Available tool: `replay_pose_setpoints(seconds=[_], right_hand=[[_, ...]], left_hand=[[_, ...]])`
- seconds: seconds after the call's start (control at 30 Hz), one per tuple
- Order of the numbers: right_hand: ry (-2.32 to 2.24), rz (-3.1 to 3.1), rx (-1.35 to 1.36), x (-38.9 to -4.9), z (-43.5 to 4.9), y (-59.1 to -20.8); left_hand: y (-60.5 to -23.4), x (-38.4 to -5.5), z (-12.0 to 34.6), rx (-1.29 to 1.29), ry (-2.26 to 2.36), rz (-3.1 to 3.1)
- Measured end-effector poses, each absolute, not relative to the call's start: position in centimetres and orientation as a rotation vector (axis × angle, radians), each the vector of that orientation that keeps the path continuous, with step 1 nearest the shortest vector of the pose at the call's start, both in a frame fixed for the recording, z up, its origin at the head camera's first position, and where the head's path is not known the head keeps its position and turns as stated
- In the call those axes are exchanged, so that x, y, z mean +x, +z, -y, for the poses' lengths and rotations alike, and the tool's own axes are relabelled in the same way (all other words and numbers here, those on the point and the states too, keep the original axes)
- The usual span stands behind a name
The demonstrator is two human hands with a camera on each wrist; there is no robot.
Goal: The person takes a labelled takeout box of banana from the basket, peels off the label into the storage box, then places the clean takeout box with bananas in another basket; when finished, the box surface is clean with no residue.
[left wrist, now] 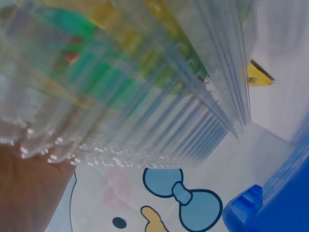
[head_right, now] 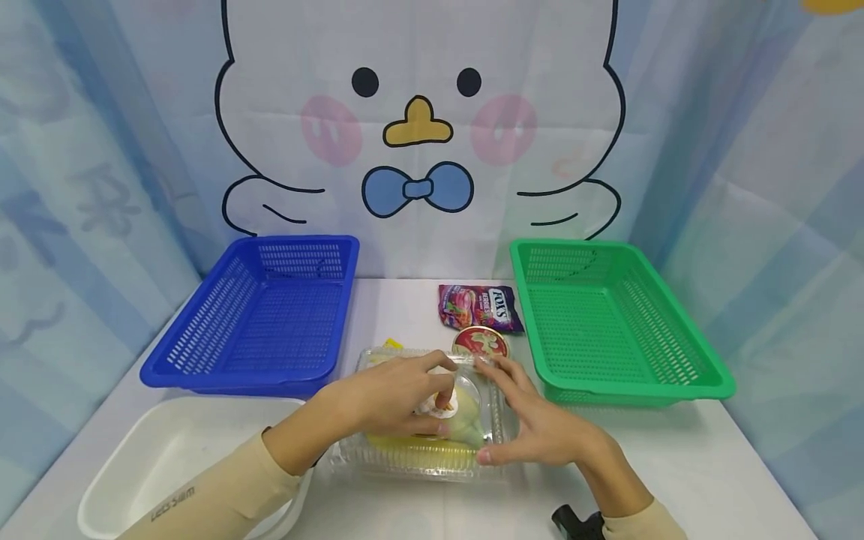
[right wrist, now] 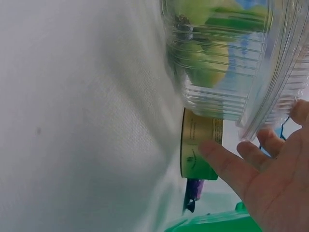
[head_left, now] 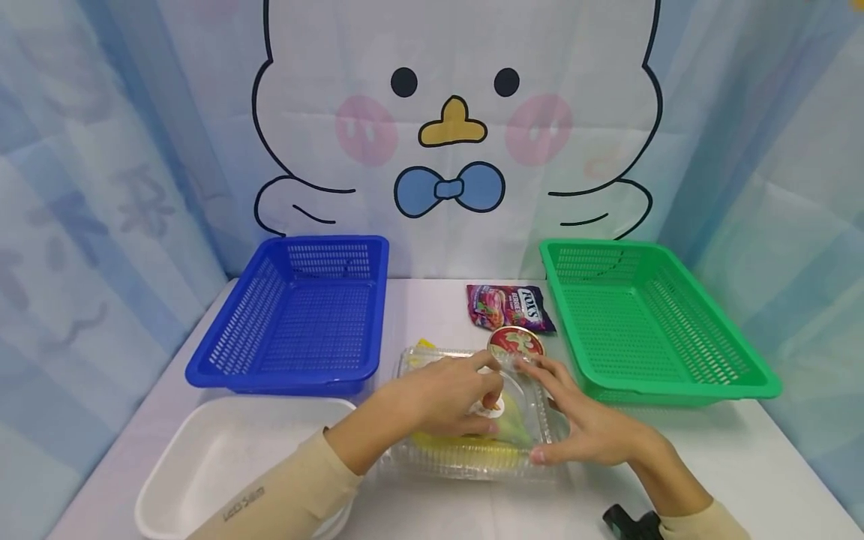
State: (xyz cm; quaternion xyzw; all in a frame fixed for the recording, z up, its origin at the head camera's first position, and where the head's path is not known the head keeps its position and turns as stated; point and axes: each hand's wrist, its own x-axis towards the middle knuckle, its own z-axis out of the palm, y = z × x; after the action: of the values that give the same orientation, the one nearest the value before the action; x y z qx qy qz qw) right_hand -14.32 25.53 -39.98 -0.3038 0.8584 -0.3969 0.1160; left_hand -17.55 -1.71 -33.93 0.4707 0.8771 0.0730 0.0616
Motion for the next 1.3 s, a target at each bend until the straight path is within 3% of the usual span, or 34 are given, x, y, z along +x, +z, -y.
replay_pose_setpoints(seconds=[0.93,1.3], right_hand=[[-1.183,-2.520,-0.896,-14.1,-25.2,-40.2],[-1.141,-2.547,-0.915,-14.1,-25.4,-39.8]], left_hand=[[-33.8,-17.3,2.9,1.307,0.305,-2.583],[-33.5,-17.6,3.0,1.417,0.281,-2.591]])
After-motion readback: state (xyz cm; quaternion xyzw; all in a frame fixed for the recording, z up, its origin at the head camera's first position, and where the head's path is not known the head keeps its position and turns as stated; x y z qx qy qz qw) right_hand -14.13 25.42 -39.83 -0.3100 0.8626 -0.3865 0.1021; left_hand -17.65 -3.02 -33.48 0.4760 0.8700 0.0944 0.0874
